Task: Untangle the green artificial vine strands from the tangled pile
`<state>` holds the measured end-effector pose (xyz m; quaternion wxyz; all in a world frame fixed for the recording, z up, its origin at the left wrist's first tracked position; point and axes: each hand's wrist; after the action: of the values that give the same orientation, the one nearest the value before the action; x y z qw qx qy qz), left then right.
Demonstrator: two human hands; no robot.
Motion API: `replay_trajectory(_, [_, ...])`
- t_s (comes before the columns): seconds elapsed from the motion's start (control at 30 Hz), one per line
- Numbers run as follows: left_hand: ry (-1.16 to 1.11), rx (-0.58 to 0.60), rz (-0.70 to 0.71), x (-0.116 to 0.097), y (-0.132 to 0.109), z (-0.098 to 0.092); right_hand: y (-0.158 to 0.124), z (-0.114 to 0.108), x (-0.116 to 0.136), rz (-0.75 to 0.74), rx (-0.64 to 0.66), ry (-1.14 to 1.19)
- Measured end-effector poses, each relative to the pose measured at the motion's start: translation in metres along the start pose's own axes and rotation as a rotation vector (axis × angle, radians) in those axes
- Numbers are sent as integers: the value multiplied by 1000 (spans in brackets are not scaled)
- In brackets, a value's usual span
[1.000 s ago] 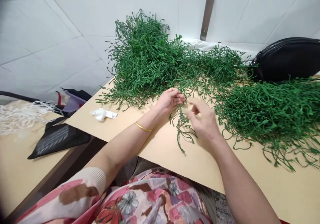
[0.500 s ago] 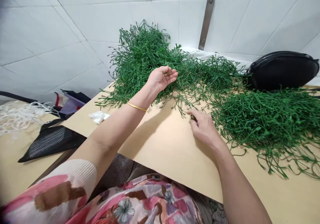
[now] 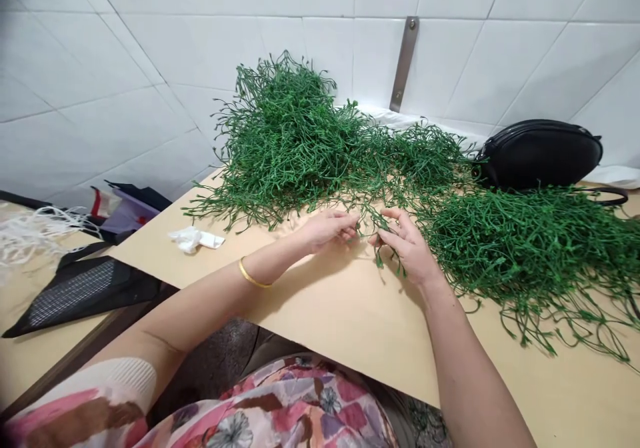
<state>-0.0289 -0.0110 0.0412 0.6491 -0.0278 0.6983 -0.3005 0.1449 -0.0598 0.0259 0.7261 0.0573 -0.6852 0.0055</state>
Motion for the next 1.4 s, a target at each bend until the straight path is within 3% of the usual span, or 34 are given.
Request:
replay_trajectory(0.1, [-378, 182, -103, 10, 10, 8, -4, 3, -1, 3, 190, -51])
replay_trajectory(0.2, [-480, 143, -58, 13, 20, 10, -6, 3, 0, -45, 313, -215])
replay_trajectory(0.27, [-479, 94, -8, 15, 22, 10, -4, 0, 0, -115, 227, -348])
replay_trajectory(0.33, [-467, 50, 38, 17, 20, 9, -2, -2, 0, -177, 53, -475])
replay_trajectory(0.43, [-406, 16, 71, 19, 16, 8, 3, -2, -6, -187, -109, -497])
replay_trajectory(0.57, [-362, 112, 49, 19, 12, 9, 10, 7, -18, -85, -39, -213])
replay_trajectory(0.7, [-441, 245, 41, 21, 12, 12, 14, 14, -24, -102, -106, -165])
replay_trajectory(0.77, [-460, 237, 37, 22, 12, 13, 13, 14, -23, -142, -95, -274])
replay_trajectory(0.93, [-506, 67, 34, 12, 9, 8, 8, 7, -17, -302, 140, -783])
replay_trajectory(1.07, [-526, 43, 129, -2, 3, -10, 9, 1, -20, -389, 102, -902])
replay_trajectory(1.23, [-243, -6, 137, 6, 0, -19, 15, -3, -32, -270, -81, -613])
replay_trajectory(1.4, [-148, 157, 23, 24, 1, 0, 19, -2, -38, -179, -211, -186])
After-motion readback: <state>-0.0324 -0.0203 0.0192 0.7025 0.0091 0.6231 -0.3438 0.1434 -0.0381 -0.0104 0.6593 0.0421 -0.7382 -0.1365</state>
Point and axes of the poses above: each hand's wrist, its own y-axis towards the middle knuckle, its own z-axis out of the palm, x = y × z, and after that the axes turned 7 degrees about -z, right-handed
